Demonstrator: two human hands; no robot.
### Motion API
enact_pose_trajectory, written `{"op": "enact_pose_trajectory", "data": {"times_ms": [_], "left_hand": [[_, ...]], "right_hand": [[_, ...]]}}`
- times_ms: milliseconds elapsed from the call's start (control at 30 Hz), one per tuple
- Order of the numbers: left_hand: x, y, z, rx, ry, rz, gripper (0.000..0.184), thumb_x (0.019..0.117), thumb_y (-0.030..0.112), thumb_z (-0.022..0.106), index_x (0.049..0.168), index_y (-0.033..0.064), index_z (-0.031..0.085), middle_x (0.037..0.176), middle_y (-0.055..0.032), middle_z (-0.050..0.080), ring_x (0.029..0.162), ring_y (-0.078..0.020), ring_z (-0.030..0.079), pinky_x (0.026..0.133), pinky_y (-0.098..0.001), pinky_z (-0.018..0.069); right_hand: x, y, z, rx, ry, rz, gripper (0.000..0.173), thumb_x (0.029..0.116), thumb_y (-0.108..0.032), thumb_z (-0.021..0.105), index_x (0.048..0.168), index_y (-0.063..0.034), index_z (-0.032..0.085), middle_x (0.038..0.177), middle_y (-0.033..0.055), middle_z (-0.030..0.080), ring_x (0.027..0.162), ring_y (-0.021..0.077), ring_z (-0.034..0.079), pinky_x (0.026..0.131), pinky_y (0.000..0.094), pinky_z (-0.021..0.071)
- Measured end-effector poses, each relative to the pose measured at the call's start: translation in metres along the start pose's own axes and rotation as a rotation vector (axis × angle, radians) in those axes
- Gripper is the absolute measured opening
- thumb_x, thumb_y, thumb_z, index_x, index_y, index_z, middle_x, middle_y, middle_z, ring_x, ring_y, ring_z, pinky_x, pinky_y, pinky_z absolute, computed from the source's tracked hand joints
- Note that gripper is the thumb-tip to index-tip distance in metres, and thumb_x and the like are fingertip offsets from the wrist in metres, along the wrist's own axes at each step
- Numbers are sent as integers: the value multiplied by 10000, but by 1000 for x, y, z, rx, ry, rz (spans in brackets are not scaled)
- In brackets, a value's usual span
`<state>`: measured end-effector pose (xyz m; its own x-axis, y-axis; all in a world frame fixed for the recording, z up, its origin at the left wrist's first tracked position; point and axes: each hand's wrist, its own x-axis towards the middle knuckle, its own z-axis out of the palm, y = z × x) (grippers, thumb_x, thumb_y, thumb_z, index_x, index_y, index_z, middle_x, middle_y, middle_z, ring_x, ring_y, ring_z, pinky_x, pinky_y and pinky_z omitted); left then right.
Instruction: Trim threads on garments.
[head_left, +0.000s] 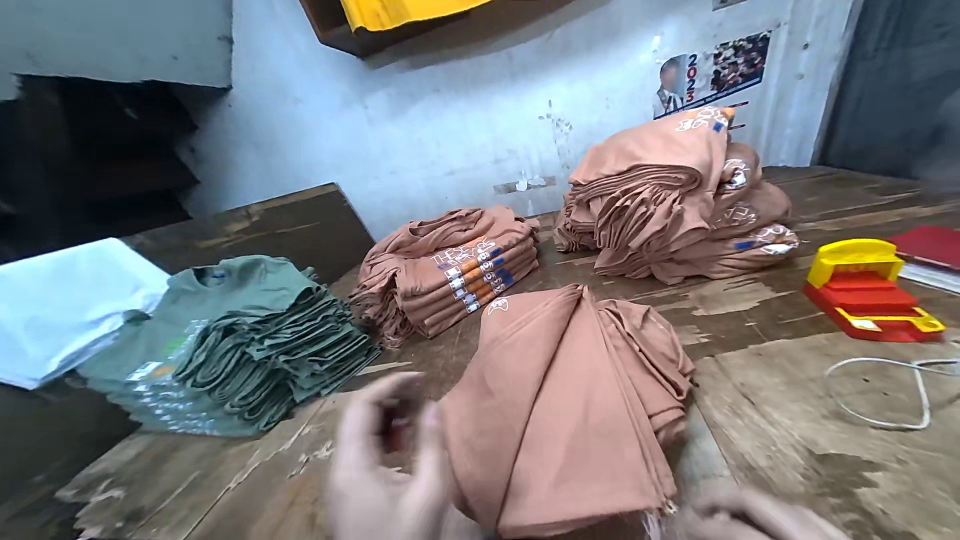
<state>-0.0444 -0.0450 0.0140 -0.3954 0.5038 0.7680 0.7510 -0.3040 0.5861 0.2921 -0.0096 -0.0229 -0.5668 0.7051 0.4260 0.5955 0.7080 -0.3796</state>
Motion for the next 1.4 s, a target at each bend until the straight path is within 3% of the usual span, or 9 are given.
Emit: {"op": "enact_pose_trajectory", "data": {"times_ms": [100,167,300,400,533,733,933,1167,1400], "left_hand": [[-28,28,31,-32,-326,96,460,925,256,740,1342,75,669,1157,-124,677,983,-168,666,807,-340,585],[-43,37,53,-45,-423,143,445,927,253,750,1355,146,685,1177,-106,671,1031,-205,661,870,-437,553],[-53,33,65,54,-439,285,130,956,235,704,1047,221,797,1055,-10,725,979,-158,675,815,-381,529],[-52,28,58,54,-463,279,147,964,249,701,1077,207,785,1059,-29,706,974,-155,665,813,-367,525],[-56,19,64,-49,-466,288,164,971,278,707,1103,214,783,1076,-30,701,1000,-133,658,854,-348,529],[-62,16,78,-63,-350,439,143,1011,280,649,1047,218,773,1025,-5,708,955,-104,652,825,-286,522],[-55,27,79,-45,-406,491,171,1012,300,649,1107,215,763,1054,-23,706,964,-128,658,818,-317,525],[-56,25,72,-55,-452,424,148,1005,291,665,1051,203,774,1010,-24,711,959,-128,673,831,-303,550],[-58,21,69,-29,-410,397,168,1003,286,663,1113,216,769,1079,-22,706,993,-127,654,838,-327,520]], "right_hand": [[15,-15,24,50,425,20,462,846,-519,800,988,-81,764,1093,183,696,968,257,670,839,410,567],[26,-22,50,21,570,71,519,818,-547,818,1013,-70,752,1097,185,684,999,272,661,852,428,559],[27,-15,76,-1,720,128,159,934,-246,734,865,-106,767,997,90,713,973,173,658,866,289,539],[22,-13,67,168,704,132,182,976,-226,686,881,-73,714,1028,100,677,984,104,636,787,195,527],[23,-17,67,198,625,134,225,903,-327,766,922,-103,756,1128,127,669,1075,169,618,886,298,531],[20,-19,70,167,697,127,133,919,-232,753,857,-114,763,1000,61,689,1020,114,622,895,232,512],[25,-16,72,215,781,73,119,928,-214,745,889,-107,709,1043,51,650,1026,63,611,849,173,521],[9,-6,70,216,600,-90,161,879,-293,645,843,-144,694,1029,65,693,1023,169,623,903,348,500],[1,3,81,328,706,-176,287,910,-377,601,1021,-120,663,1063,57,650,1080,156,599,962,334,474]]}}
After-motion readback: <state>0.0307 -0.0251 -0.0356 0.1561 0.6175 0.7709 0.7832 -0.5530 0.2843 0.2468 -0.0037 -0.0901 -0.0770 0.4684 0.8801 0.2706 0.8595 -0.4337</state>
